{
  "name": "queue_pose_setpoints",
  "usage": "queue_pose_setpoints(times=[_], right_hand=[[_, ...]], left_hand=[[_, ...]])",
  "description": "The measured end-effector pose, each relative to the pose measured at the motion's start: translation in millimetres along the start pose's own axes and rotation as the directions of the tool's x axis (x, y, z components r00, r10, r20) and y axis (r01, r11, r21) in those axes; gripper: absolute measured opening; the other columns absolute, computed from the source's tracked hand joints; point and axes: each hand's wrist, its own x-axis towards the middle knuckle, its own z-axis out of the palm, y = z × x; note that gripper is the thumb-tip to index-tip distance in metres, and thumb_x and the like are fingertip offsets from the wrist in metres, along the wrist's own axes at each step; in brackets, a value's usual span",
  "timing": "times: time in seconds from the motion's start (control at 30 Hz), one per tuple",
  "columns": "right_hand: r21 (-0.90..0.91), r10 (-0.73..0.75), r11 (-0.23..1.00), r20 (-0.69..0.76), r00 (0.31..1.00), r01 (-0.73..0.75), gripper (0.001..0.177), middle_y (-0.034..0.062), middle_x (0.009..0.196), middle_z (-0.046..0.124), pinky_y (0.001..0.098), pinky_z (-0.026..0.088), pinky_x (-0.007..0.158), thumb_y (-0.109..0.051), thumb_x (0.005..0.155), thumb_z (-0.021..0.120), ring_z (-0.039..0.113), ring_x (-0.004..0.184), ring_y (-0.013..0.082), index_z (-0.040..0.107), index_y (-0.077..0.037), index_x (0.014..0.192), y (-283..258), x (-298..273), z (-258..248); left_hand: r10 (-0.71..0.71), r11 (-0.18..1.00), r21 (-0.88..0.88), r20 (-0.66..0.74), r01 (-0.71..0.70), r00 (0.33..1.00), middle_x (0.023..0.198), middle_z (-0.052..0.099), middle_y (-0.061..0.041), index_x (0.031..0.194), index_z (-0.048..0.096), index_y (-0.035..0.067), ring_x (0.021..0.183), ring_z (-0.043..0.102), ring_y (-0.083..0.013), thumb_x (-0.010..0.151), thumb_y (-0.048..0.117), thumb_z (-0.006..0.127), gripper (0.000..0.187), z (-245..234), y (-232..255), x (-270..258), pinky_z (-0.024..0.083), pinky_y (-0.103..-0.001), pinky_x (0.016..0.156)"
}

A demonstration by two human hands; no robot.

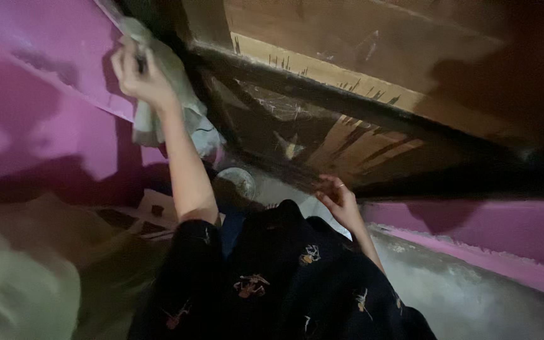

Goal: The person wipes a wooden door with a cloth, moving it across the surface and edges, then moves to a bed and handles the cloth.

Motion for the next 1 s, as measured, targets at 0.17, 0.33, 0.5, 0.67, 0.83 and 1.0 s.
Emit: queue_pose_setpoints(times=[0.17, 0.33, 0.5, 0.67, 0.83, 1.0], right_hand=[[0.014, 0.035, 0.999, 0.046, 0.998, -0.036, 0.039, 0.0091, 0.116, 0.074, 0.0317, 0.057, 0.088, -0.008, 0.098, 0.066, 0.071, 0.104, 0.0168, 0.059, -0.003, 0.136, 11, -2, 6], [-0.078, 0.107, 0.992, 0.049, 0.993, -0.103, 0.035, 0.0081, 0.111, 0.075, 0.0312, 0.058, 0.085, -0.009, 0.097, 0.068, 0.072, 0.1, 0.0158, 0.063, -0.003, 0.132, 10, -2, 12], [-0.014, 0.058, 0.998, 0.107, 0.993, -0.056, 0.038, 0.0077, 0.115, 0.075, 0.0309, 0.059, 0.091, -0.007, 0.095, 0.065, 0.073, 0.106, 0.0147, 0.061, -0.004, 0.133, 25, 2, 15], [-0.043, 0.103, 0.994, 0.124, 0.987, -0.098, 0.035, 0.0086, 0.118, 0.075, 0.0331, 0.059, 0.091, -0.01, 0.098, 0.064, 0.074, 0.107, 0.0169, 0.062, -0.005, 0.132, 25, 1, 19], [-0.166, 0.106, 0.983, 0.145, 0.984, -0.081, 0.036, 0.0065, 0.116, 0.077, 0.0326, 0.061, 0.088, -0.016, 0.098, 0.066, 0.075, 0.104, 0.0168, 0.063, -0.009, 0.133, 27, 1, 23], [-0.145, 0.085, 0.988, 0.17, 0.982, -0.061, 0.036, 0.0066, 0.114, 0.077, 0.0336, 0.06, 0.085, -0.019, 0.097, 0.068, 0.075, 0.101, 0.018, 0.064, -0.009, 0.132, 31, 4, 24]], left_hand=[[-0.087, 0.993, 0.086, 0.125, 0.076, 0.988, 0.097, 0.068, -0.009, 0.095, 0.078, -0.004, 0.08, 0.069, -0.0184, 0.077, -0.012, 0.082, 0.021, -4, -36, -55, 0.057, -0.027, 0.069], [-0.076, 0.988, -0.121, 0.186, 0.1, 0.98, 0.101, 0.066, -0.011, 0.101, 0.075, -0.006, 0.091, 0.071, -0.0212, 0.079, -0.015, 0.077, 0.024, -18, -40, -70, 0.061, -0.032, 0.08], [0.048, 0.997, 0.054, 0.024, -0.049, 0.999, 0.092, 0.068, -0.005, 0.097, 0.083, 0.002, 0.076, 0.062, -0.0164, 0.082, -0.005, 0.085, 0.017, -34, -5, -16, 0.047, -0.027, 0.062], [0.083, 0.982, -0.175, 0.06, -0.071, 0.995, 0.099, 0.061, -0.005, 0.112, 0.077, -0.002, 0.079, 0.062, -0.0127, 0.088, -0.009, 0.075, 0.025, -34, 28, 52, 0.054, -0.027, 0.068], [0.092, 0.987, -0.13, -0.026, -0.095, 0.995, 0.087, 0.067, -0.002, 0.095, 0.075, -0.001, 0.066, 0.06, -0.0115, 0.085, -0.01, 0.078, 0.014, -5, -13, 42, 0.049, -0.024, 0.058], [-0.016, 0.989, -0.146, 0.047, 0.023, 0.999, 0.089, 0.072, -0.003, 0.096, 0.077, 0.001, 0.078, 0.069, -0.0127, 0.083, -0.011, 0.074, 0.018, -12, -70, -14, 0.061, -0.026, 0.065]])
